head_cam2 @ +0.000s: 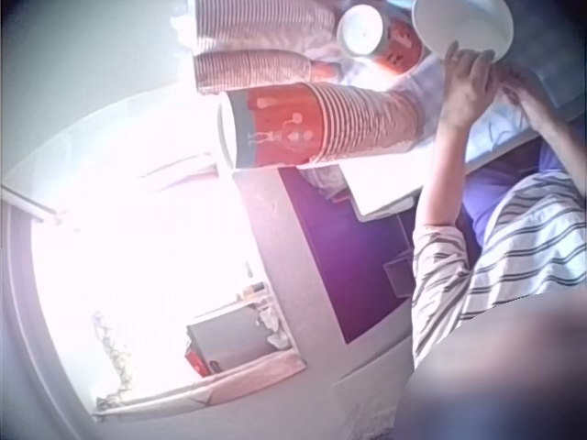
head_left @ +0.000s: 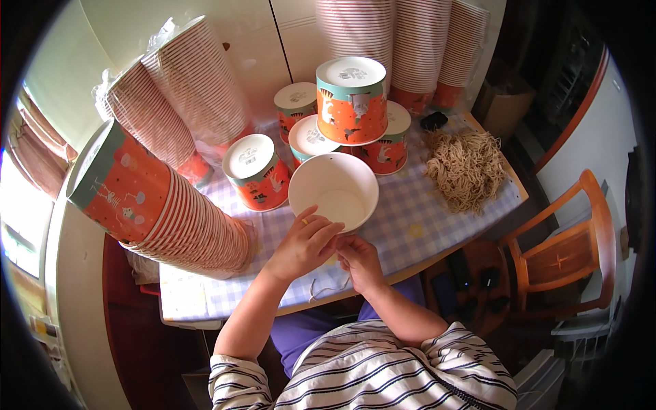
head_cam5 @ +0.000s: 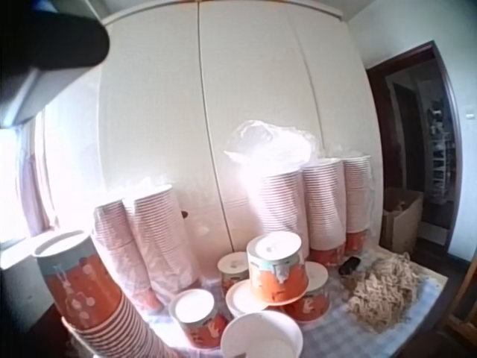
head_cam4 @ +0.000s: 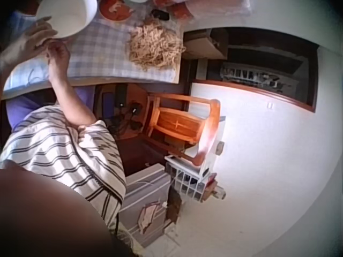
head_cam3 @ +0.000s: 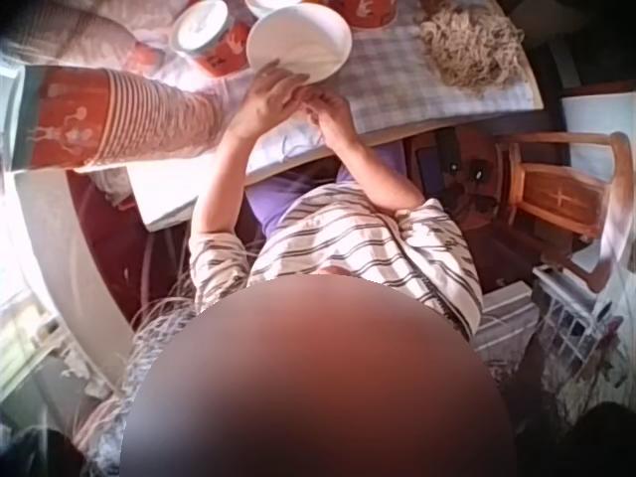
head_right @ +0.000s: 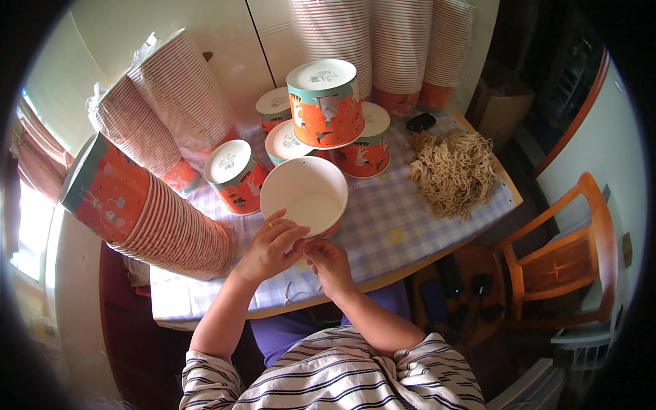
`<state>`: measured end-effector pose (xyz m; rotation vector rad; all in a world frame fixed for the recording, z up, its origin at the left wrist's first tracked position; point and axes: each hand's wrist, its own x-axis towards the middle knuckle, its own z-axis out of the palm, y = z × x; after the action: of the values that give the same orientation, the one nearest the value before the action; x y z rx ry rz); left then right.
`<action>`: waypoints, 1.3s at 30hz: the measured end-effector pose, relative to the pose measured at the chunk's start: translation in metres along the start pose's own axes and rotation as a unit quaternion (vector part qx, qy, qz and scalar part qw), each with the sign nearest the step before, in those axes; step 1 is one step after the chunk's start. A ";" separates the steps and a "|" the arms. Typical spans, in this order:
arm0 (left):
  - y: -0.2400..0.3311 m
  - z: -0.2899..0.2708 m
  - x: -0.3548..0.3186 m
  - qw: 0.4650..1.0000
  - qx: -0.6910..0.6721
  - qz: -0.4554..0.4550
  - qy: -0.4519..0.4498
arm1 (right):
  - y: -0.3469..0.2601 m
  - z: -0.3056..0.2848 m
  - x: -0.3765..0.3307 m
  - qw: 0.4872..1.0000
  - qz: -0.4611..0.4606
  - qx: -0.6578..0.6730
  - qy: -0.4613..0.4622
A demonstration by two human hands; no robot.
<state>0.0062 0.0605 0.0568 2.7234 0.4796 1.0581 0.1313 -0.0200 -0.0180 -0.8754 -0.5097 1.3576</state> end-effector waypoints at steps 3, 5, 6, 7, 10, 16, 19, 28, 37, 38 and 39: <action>0.000 -0.001 0.001 1.000 -0.007 -0.002 -0.001 | -0.001 0.001 -0.001 1.000 0.003 -0.005 0.007; -0.001 -0.001 0.001 1.000 -0.009 -0.002 -0.002 | -0.001 0.001 -0.001 1.000 0.004 -0.006 0.009; -0.001 -0.002 0.001 1.000 -0.014 -0.005 -0.006 | 0.000 0.001 -0.002 1.000 0.004 -0.007 0.011; -0.001 -0.002 0.001 1.000 -0.019 -0.008 -0.009 | -0.001 0.002 -0.002 1.000 0.004 -0.007 0.011; -0.001 -0.004 0.002 0.999 -0.029 -0.012 -0.010 | -0.001 0.002 -0.004 1.000 0.003 -0.004 0.006; -0.003 -0.004 0.000 0.998 -0.044 -0.026 -0.022 | -0.004 0.003 -0.006 1.000 0.002 -0.008 0.006; -0.003 -0.005 0.000 0.998 -0.053 -0.029 -0.026 | -0.005 0.002 -0.006 1.000 0.010 0.001 0.014; 0.003 -0.004 0.004 0.998 -0.048 -0.048 -0.016 | -0.006 0.001 -0.004 1.000 0.016 0.015 0.014; -0.001 -0.003 0.001 0.997 -0.053 -0.050 -0.015 | -0.003 0.003 -0.002 0.999 0.021 0.033 0.005; -0.002 -0.003 0.000 0.997 -0.053 -0.051 -0.015 | -0.003 0.004 -0.002 0.999 0.020 0.025 0.009; -0.003 -0.003 -0.001 0.997 -0.052 -0.051 -0.016 | -0.003 0.004 -0.002 1.000 0.019 0.016 0.014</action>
<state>0.0032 0.0630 0.0578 2.5920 0.5373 0.9828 0.1298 -0.0204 -0.0125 -0.8803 -0.4504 1.3827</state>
